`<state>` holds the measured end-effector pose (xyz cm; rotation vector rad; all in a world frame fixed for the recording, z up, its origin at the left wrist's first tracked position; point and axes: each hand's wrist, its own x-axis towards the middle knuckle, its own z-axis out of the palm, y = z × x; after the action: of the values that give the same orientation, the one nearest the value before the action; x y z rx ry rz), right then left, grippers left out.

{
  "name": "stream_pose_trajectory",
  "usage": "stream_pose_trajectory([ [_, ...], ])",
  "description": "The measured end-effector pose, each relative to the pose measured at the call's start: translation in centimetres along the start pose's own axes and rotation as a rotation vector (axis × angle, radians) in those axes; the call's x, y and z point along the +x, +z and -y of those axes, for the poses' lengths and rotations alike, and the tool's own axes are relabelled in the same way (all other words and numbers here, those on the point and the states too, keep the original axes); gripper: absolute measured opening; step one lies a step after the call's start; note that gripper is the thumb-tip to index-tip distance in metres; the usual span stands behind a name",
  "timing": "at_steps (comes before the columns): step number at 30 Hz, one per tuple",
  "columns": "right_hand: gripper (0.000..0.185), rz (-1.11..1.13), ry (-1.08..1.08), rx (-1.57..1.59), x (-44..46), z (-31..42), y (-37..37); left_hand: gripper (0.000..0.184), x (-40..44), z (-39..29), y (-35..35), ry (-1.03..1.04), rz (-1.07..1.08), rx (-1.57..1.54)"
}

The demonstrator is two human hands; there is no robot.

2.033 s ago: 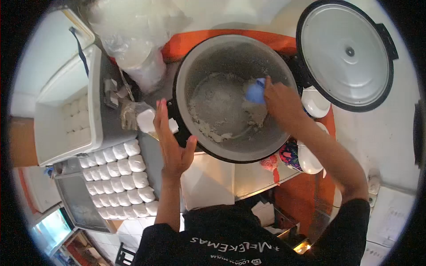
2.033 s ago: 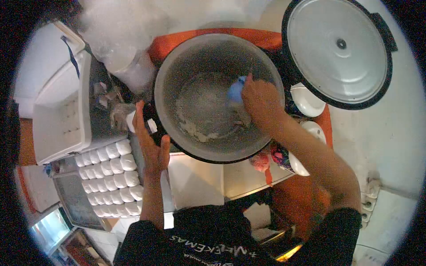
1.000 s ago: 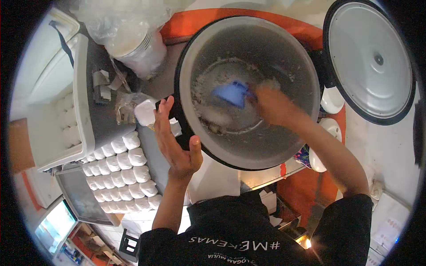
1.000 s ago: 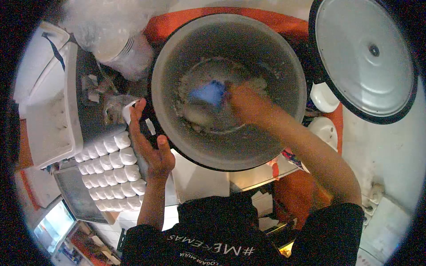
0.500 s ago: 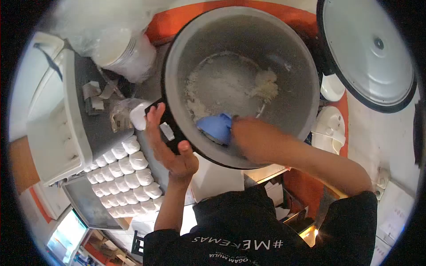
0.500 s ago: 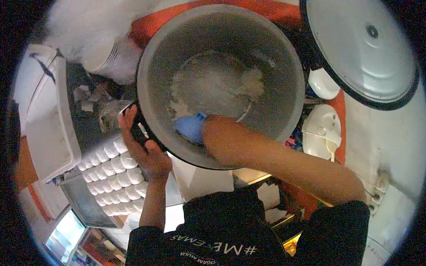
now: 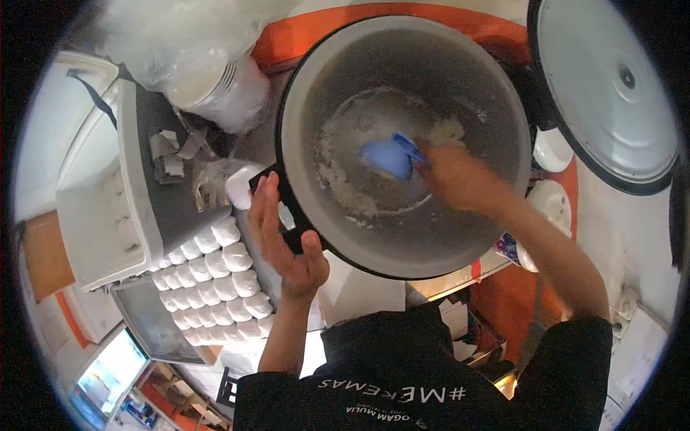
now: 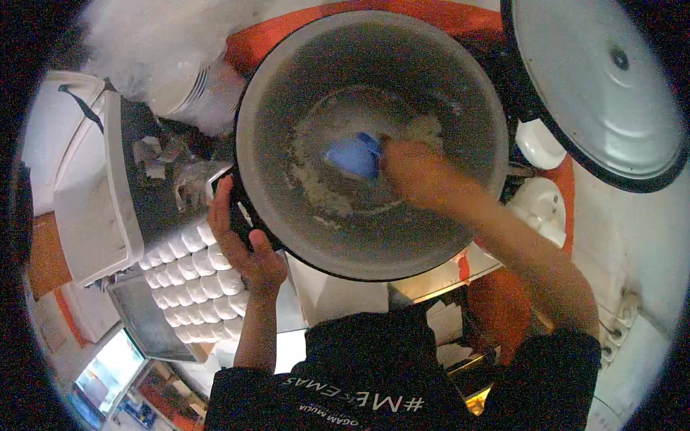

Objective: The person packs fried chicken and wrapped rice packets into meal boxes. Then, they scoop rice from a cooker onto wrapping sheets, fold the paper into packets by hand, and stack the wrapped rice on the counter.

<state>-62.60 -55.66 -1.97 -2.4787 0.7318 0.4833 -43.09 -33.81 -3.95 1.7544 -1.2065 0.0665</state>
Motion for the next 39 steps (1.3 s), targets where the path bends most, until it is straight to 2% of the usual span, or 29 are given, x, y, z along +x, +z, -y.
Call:
stream_pose_trajectory([
  [2, 0.037, -0.126, 0.077, -0.149, 0.8, 1.5, 1.8, 0.065, -0.2, 0.4, 0.5, 0.029, -0.038, -0.066],
  [5, 0.037, -0.095, 0.257, -0.047, 1.2, 0.8, -0.3, 0.061, -0.4, 0.8, 0.5, 0.049, -0.032, -0.059],
  [8, 0.037, 0.216, 0.185, -0.124, 1.4, -2.6, 0.2, 0.06, -0.1, 0.4, 0.3, 0.025, -0.031, -0.061],
  [10, 0.033, 0.217, 0.035, -0.143, 2.8, -4.3, 4.4, 0.06, -0.2, 0.6, 0.4, 0.035, -0.041, -0.092],
  [12, 0.03, 0.313, 0.046, -0.008, 3.3, -1.4, 3.7, 0.065, -0.2, 0.4, 0.5, 0.025, -0.039, -0.037],
  [13, 0.028, 0.401, 0.131, 0.138, 3.9, 2.7, 2.0, 0.068, -0.2, 0.4, 0.5, 0.02, -0.036, -0.007],
  [15, 0.026, 0.37, 0.126, 0.145, 4.0, 6.0, 3.8, 0.069, -0.1, 0.1, 0.5, 0.0, -0.045, -0.015],
  [17, 0.026, 0.326, 0.102, 0.12, 1.8, 7.9, 2.6, 0.07, 0.0, 0.0, 0.7, -0.017, -0.055, -0.022],
  [21, 0.025, 0.371, 0.027, 0.182, 0.5, 8.4, 0.9, 0.072, 0.1, -0.3, 1.0, -0.041, -0.087, 0.002],
  [23, 0.025, 0.392, 0.24, 0.261, 0.9, 9.7, 0.5, 0.071, 0.1, -0.6, 1.1, -0.059, -0.091, -0.048],
  [25, 0.026, 0.373, 0.288, 0.316, 0.4, 10.2, -0.2, 0.07, 0.1, -0.6, 1.1, -0.036, -0.09, -0.045],
  [27, 0.026, 0.323, 0.18, 0.34, -0.9, 9.8, -1.0, 0.065, 0.1, -0.3, 1.0, -0.016, -0.103, -0.036],
  [29, 0.027, 0.366, 0.171, 0.336, -0.1, 9.4, 0.2, 0.058, 0.2, -0.2, 1.2, 0.026, -0.123, -0.04],
  [33, 0.029, 0.24, 0.165, 0.418, -2.2, 10.1, -0.7, 0.059, -0.1, 0.0, 0.9, -0.019, -0.099, -0.077],
  [36, 0.031, 0.163, 0.074, 0.263, -3.2, 9.8, -0.1, 0.065, -0.6, -0.4, 1.4, -0.067, -0.109, -0.147],
  [39, 0.033, 0.399, 0.178, 0.389, -1.7, 8.2, -2.1, 0.074, -0.5, 0.1, 1.3, -0.045, -0.117, -0.198],
])
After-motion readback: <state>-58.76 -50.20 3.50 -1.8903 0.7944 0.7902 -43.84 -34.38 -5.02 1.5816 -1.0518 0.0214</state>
